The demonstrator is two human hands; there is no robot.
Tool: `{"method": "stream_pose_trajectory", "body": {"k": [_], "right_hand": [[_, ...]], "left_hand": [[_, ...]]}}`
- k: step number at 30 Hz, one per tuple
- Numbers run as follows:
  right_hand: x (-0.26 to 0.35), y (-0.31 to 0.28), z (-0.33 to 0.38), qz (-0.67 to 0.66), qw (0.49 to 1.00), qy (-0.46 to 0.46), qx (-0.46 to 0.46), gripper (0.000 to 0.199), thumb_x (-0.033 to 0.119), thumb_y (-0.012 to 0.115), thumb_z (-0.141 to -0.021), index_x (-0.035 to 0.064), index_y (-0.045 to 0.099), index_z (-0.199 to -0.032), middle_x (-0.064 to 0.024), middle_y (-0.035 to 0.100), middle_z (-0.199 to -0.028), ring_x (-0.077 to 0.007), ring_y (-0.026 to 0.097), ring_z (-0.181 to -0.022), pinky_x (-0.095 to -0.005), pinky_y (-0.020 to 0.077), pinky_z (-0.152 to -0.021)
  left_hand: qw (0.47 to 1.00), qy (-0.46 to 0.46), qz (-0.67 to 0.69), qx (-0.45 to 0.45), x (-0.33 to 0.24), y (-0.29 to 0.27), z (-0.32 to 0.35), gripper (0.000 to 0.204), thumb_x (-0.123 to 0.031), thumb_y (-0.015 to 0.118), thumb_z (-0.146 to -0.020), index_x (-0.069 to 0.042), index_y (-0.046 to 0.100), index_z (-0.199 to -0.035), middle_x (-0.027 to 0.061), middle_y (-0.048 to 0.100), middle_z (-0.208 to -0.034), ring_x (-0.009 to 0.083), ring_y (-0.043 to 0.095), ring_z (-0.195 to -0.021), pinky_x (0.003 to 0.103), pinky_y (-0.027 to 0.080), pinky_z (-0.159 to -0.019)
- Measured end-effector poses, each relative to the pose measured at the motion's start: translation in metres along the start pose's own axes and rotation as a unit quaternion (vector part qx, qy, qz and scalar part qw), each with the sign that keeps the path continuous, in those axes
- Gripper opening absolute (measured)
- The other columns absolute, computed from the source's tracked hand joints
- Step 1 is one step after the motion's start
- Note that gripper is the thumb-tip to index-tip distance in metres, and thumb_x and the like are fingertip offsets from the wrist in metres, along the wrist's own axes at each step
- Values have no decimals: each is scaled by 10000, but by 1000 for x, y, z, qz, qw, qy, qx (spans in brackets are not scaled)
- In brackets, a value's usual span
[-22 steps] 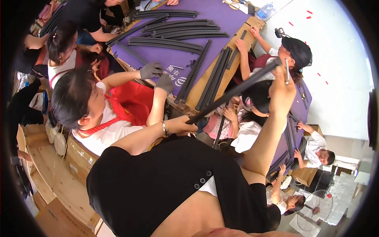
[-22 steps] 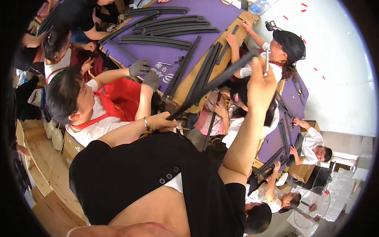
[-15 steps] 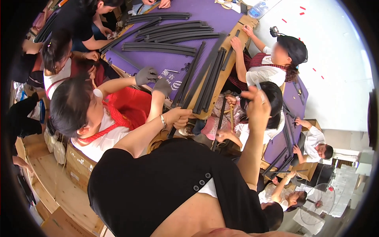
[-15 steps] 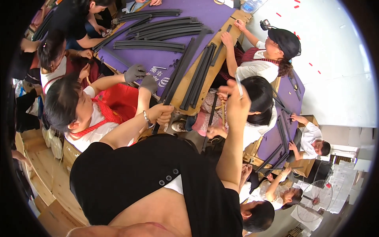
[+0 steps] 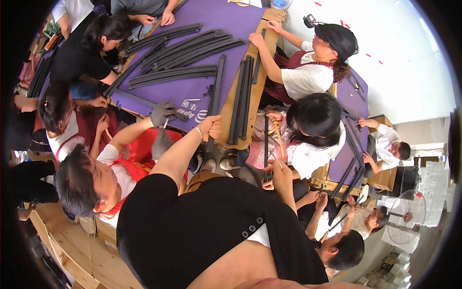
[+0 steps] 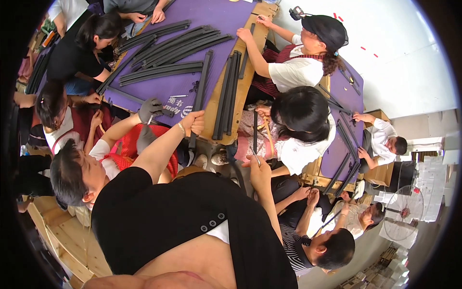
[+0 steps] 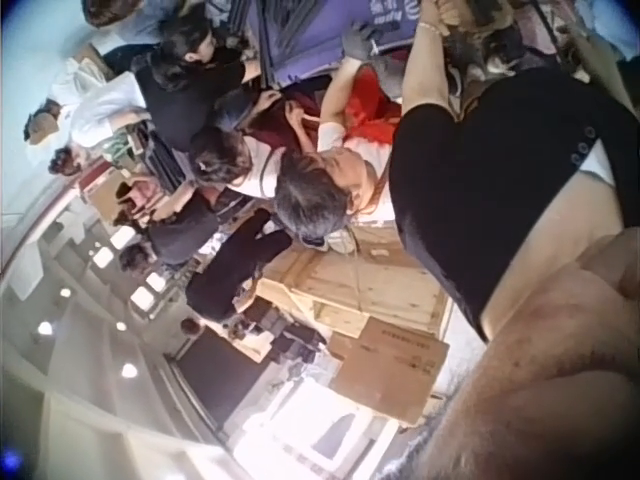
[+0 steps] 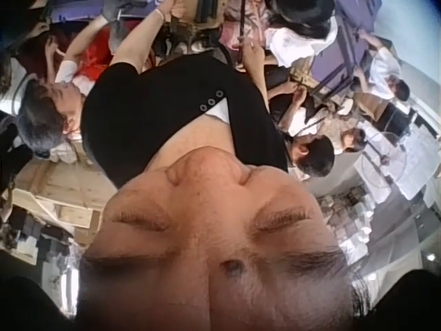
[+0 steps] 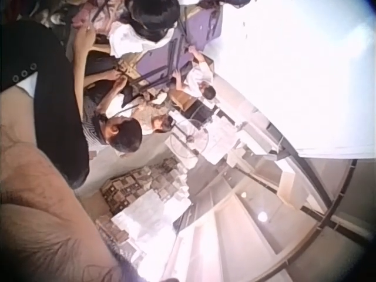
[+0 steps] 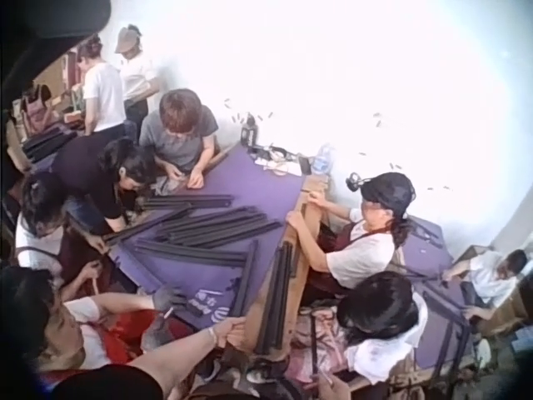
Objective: Using a hook tool to pull components through rubber strips during an assembly process.
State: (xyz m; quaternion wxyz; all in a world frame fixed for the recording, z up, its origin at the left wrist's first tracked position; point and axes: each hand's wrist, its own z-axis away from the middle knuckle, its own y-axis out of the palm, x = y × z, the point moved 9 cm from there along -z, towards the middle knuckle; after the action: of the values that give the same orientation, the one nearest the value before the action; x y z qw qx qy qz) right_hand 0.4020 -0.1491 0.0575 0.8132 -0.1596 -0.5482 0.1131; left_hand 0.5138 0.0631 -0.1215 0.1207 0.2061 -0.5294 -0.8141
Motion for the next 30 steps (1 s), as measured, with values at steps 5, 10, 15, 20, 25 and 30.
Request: {"method": "stream_pose_trajectory", "body": {"k": [5, 10, 15, 20, 25, 30], "right_hand": [[-26, 0, 4, -60, 996, 66, -1, 311, 245, 432, -891, -14, 593, -950, -48, 643, -702, -66, 492, -596, -210, 391, -587], [5, -2, 11, 16, 1000, 13, -7, 304, 240, 439, -888, -12, 603, -935, -37, 642, -689, -61, 485, -581, -210, 390, -581], [-3, -3, 9, 6, 1000, 13, -7, 302, 247, 443, -888, -2, 605, -938, -37, 643, -690, -61, 485, -578, -210, 389, -576], [-4, 0, 7, 28, 999, 30, 15, 303, 250, 446, -885, -1, 606, -944, -52, 648, -698, -92, 549, -651, -230, 421, -643], [-7, 12, 0, 52, 997, 38, 33, 313, 257, 446, -883, -4, 604, -954, -64, 648, -698, -118, 577, -689, -246, 430, -678], [4, 23, -2, 46, 998, 13, 35, 293, 234, 443, -880, -9, 604, -914, -36, 637, -686, -49, 467, -576, -202, 370, -551]], "left_hand": [[998, -32, 57, 15, -11, 0, -27, 515, -372, 362, -907, -175, 193, -463, -57, 172, -390, 73, 157, -317, 211, 148, -314], [998, -25, 44, -47, -24, -9, -42, 386, -360, 422, -887, -135, 374, -578, -45, 267, -444, 68, 247, -359, 199, 213, -334], [969, 83, 56, -227, -35, -41, -44, 279, -299, 485, -868, -86, 441, -693, 33, 402, -567, 122, 390, -418, 223, 324, -362], [856, 169, -248, -421, -58, -67, -16, 235, -229, 538, -830, 2, 494, -823, 127, 526, -696, 235, 568, -594, 328, 480, -476], [582, 66, -610, -534, -87, -36, 3, 380, -222, 573, -776, 66, 469, -1003, 258, 578, -932, 355, 597, -874, 401, 501, -716], [531, 26, -650, -544, -91, -37, 1, 404, -177, 523, -781, 100, 450, -1066, 304, 544, -1036, 364, 565, -968, 404, 458, -827]]}}
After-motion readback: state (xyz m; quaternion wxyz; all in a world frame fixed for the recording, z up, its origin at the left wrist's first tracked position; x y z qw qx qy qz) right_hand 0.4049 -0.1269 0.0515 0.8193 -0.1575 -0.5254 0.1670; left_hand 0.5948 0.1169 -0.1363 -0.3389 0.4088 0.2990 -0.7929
